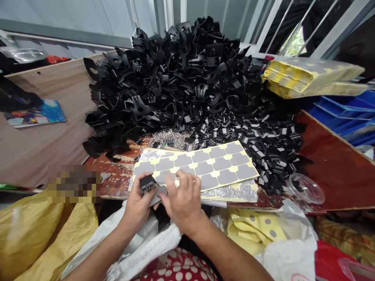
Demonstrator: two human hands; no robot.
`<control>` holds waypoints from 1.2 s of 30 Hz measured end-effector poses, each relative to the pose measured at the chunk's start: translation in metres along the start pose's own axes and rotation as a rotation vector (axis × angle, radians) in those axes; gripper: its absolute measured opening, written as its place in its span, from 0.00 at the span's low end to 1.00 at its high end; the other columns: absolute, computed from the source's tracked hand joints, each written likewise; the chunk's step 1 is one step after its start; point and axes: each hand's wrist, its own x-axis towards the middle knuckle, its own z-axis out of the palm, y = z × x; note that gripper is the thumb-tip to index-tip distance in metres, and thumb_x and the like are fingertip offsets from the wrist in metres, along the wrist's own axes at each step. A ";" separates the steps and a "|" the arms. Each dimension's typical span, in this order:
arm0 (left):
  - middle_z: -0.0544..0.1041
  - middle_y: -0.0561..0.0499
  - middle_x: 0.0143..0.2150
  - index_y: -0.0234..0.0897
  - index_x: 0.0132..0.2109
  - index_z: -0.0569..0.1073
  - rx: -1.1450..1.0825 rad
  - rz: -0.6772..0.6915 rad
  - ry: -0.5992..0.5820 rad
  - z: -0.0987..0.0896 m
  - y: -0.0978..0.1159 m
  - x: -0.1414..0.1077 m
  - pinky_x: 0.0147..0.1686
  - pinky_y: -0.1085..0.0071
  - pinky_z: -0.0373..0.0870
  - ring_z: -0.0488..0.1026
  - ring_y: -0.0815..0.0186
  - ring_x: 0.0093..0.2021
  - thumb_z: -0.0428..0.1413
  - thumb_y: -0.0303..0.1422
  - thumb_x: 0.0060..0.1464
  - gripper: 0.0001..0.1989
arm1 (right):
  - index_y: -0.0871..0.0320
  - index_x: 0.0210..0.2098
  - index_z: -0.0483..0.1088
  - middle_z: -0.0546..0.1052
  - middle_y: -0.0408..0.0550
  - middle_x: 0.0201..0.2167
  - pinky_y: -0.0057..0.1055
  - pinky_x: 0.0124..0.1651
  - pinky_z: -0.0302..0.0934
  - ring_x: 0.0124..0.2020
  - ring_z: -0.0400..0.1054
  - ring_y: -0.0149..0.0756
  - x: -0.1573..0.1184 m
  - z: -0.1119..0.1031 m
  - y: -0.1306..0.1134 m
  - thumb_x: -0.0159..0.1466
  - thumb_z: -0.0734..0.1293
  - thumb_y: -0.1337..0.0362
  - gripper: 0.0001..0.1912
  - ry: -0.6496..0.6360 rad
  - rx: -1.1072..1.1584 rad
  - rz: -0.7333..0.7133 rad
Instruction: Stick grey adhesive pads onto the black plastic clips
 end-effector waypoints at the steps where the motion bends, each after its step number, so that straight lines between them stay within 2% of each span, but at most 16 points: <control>1: 0.67 0.57 0.36 0.47 0.55 0.63 0.006 0.012 0.003 -0.002 0.002 -0.001 0.16 0.76 0.67 0.64 0.72 0.23 0.64 0.40 0.58 0.23 | 0.56 0.58 0.64 0.72 0.60 0.51 0.54 0.53 0.61 0.51 0.66 0.54 0.003 -0.003 0.003 0.63 0.73 0.61 0.26 -0.033 0.046 0.054; 3: 0.69 0.57 0.36 0.47 0.55 0.64 0.040 0.043 -0.043 -0.005 0.007 -0.002 0.18 0.76 0.69 0.65 0.72 0.24 0.65 0.40 0.58 0.23 | 0.56 0.54 0.65 0.74 0.54 0.47 0.47 0.51 0.64 0.48 0.69 0.49 0.009 -0.008 0.007 0.62 0.73 0.61 0.24 -0.183 0.303 0.164; 6: 0.70 0.55 0.38 0.46 0.54 0.67 0.075 0.064 -0.115 -0.005 0.018 -0.002 0.21 0.75 0.70 0.66 0.72 0.25 0.66 0.39 0.56 0.23 | 0.54 0.49 0.66 0.75 0.43 0.35 0.32 0.40 0.65 0.36 0.70 0.35 0.016 -0.009 0.007 0.65 0.67 0.67 0.13 -0.411 0.730 0.293; 8: 0.71 0.55 0.40 0.49 0.58 0.67 -0.011 -0.007 -0.099 -0.003 0.026 -0.002 0.24 0.74 0.72 0.69 0.69 0.29 0.68 0.37 0.54 0.27 | 0.54 0.46 0.68 0.73 0.41 0.32 0.29 0.37 0.63 0.32 0.67 0.33 0.017 -0.006 0.004 0.66 0.64 0.68 0.09 -0.394 0.811 0.341; 10: 0.72 0.54 0.43 0.51 0.60 0.66 -0.194 -0.131 -0.084 -0.002 0.032 -0.002 0.29 0.71 0.75 0.72 0.66 0.35 0.68 0.34 0.52 0.31 | 0.54 0.42 0.70 0.74 0.42 0.34 0.30 0.39 0.62 0.33 0.67 0.33 0.016 -0.002 0.001 0.66 0.64 0.69 0.07 -0.287 0.787 0.335; 12: 0.75 0.52 0.45 0.47 0.56 0.70 -0.367 -0.251 -0.094 -0.003 0.037 -0.003 0.36 0.68 0.76 0.74 0.62 0.40 0.69 0.32 0.50 0.28 | 0.54 0.40 0.70 0.74 0.44 0.36 0.31 0.41 0.62 0.36 0.67 0.34 0.015 0.003 0.001 0.65 0.64 0.70 0.06 -0.217 0.776 0.316; 14: 0.77 0.50 0.44 0.41 0.50 0.75 -0.455 -0.338 -0.097 -0.005 0.039 -0.005 0.41 0.66 0.76 0.75 0.62 0.41 0.70 0.30 0.49 0.21 | 0.54 0.39 0.70 0.74 0.43 0.35 0.31 0.41 0.62 0.36 0.67 0.35 0.016 0.007 0.002 0.64 0.64 0.70 0.05 -0.226 0.814 0.336; 17: 0.77 0.51 0.38 0.38 0.44 0.78 -0.468 -0.407 -0.091 -0.006 0.042 -0.009 0.42 0.68 0.74 0.73 0.67 0.36 0.68 0.30 0.53 0.12 | 0.54 0.38 0.69 0.72 0.41 0.32 0.30 0.39 0.63 0.34 0.66 0.34 0.018 0.009 0.005 0.65 0.65 0.69 0.03 -0.294 0.881 0.373; 20: 0.78 0.50 0.39 0.38 0.47 0.79 -0.399 -0.368 -0.103 -0.004 0.045 -0.010 0.40 0.72 0.73 0.73 0.68 0.36 0.67 0.31 0.56 0.12 | 0.54 0.41 0.71 0.73 0.47 0.40 0.37 0.50 0.63 0.45 0.68 0.39 0.020 0.000 0.004 0.69 0.63 0.67 0.05 -0.290 0.739 0.217; 23: 0.80 0.48 0.42 0.39 0.47 0.80 -0.344 -0.311 -0.118 -0.004 0.046 -0.007 0.41 0.71 0.75 0.75 0.65 0.40 0.68 0.32 0.54 0.13 | 0.54 0.40 0.73 0.73 0.51 0.51 0.46 0.58 0.56 0.54 0.64 0.47 0.021 -0.012 0.000 0.69 0.65 0.67 0.04 -0.233 0.512 0.042; 25: 0.81 0.49 0.42 0.39 0.45 0.80 -0.332 -0.286 -0.063 -0.010 0.046 -0.004 0.42 0.69 0.76 0.76 0.64 0.40 0.70 0.31 0.51 0.14 | 0.54 0.37 0.72 0.74 0.50 0.50 0.47 0.58 0.56 0.53 0.64 0.47 0.023 -0.019 0.000 0.67 0.66 0.68 0.03 -0.184 0.484 0.023; 27: 0.81 0.50 0.41 0.40 0.46 0.80 -0.328 -0.231 0.060 -0.022 0.047 -0.002 0.42 0.68 0.77 0.77 0.64 0.40 0.72 0.29 0.47 0.18 | 0.54 0.36 0.71 0.74 0.49 0.45 0.44 0.55 0.58 0.51 0.65 0.45 0.026 -0.023 0.005 0.68 0.65 0.69 0.05 -0.140 0.533 0.078; 30: 0.82 0.52 0.39 0.41 0.48 0.80 -0.325 -0.186 0.202 -0.039 0.050 -0.004 0.42 0.68 0.78 0.77 0.65 0.37 0.75 0.31 0.42 0.24 | 0.54 0.36 0.71 0.74 0.48 0.41 0.41 0.51 0.60 0.47 0.66 0.43 0.029 -0.023 0.015 0.70 0.63 0.69 0.07 -0.192 0.588 0.146; 33: 0.82 0.51 0.38 0.38 0.47 0.80 -0.312 -0.238 0.192 -0.043 0.050 -0.010 0.42 0.69 0.78 0.77 0.65 0.36 0.76 0.33 0.40 0.25 | 0.54 0.41 0.74 0.74 0.48 0.40 0.40 0.50 0.59 0.46 0.66 0.42 0.029 -0.015 0.011 0.71 0.62 0.70 0.09 -0.289 0.585 0.079; 36: 0.82 0.51 0.38 0.38 0.46 0.81 -0.318 -0.240 0.137 -0.035 0.044 -0.013 0.42 0.73 0.75 0.77 0.66 0.37 0.75 0.32 0.41 0.22 | 0.52 0.45 0.76 0.74 0.48 0.42 0.40 0.50 0.58 0.46 0.65 0.42 0.025 -0.001 -0.004 0.71 0.63 0.68 0.10 -0.322 0.510 0.013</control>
